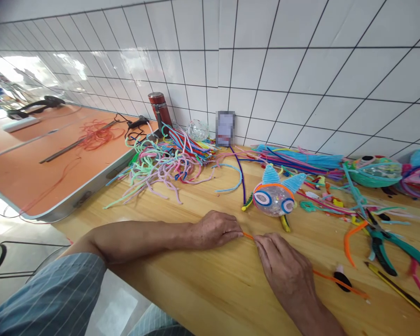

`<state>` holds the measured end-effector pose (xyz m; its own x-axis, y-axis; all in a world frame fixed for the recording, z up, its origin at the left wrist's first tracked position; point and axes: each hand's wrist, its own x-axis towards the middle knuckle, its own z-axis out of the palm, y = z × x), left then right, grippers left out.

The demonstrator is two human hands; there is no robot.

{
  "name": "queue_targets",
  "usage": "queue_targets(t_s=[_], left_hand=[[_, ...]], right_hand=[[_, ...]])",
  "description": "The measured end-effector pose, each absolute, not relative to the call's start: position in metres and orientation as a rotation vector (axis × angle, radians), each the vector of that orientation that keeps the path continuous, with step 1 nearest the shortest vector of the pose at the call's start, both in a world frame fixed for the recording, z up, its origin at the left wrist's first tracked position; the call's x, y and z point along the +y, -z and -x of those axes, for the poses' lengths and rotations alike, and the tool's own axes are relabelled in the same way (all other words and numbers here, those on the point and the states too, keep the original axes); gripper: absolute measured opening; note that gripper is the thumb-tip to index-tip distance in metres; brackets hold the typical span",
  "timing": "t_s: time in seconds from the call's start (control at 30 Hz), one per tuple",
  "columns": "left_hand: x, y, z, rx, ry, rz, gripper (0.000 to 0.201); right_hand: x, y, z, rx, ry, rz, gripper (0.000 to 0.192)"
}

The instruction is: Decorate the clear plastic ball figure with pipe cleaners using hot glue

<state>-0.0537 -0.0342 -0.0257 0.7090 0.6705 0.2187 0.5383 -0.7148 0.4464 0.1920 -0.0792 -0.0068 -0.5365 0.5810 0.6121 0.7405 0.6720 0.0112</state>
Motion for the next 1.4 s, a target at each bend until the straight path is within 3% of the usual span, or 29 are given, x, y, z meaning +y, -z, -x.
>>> queue_targets(t_s=[0.27,0.6,0.73,1.07,1.4], left_hand=[[-0.034,0.023,0.054,0.98,-0.486,-2.55,0.036],[-0.029,0.028,0.054,1.051,-0.862,-2.218,0.024],[-0.03,0.028,0.055,0.942,-0.867,-2.203,0.037],[-0.03,0.031,0.056,0.61,-0.841,-2.385,0.03],[-0.033,0.024,0.057,0.79,-0.894,-2.362,0.026]], right_hand=[[-0.08,0.004,-0.194,-2.296,0.47,1.029,0.02],[-0.081,0.002,-0.2,-2.215,0.389,1.133,0.007],[-0.082,-0.002,-0.195,-2.254,0.326,1.102,0.005],[-0.088,-0.005,-0.185,-2.28,0.181,1.077,0.011],[-0.085,-0.002,-0.192,-2.274,0.219,1.168,0.018]])
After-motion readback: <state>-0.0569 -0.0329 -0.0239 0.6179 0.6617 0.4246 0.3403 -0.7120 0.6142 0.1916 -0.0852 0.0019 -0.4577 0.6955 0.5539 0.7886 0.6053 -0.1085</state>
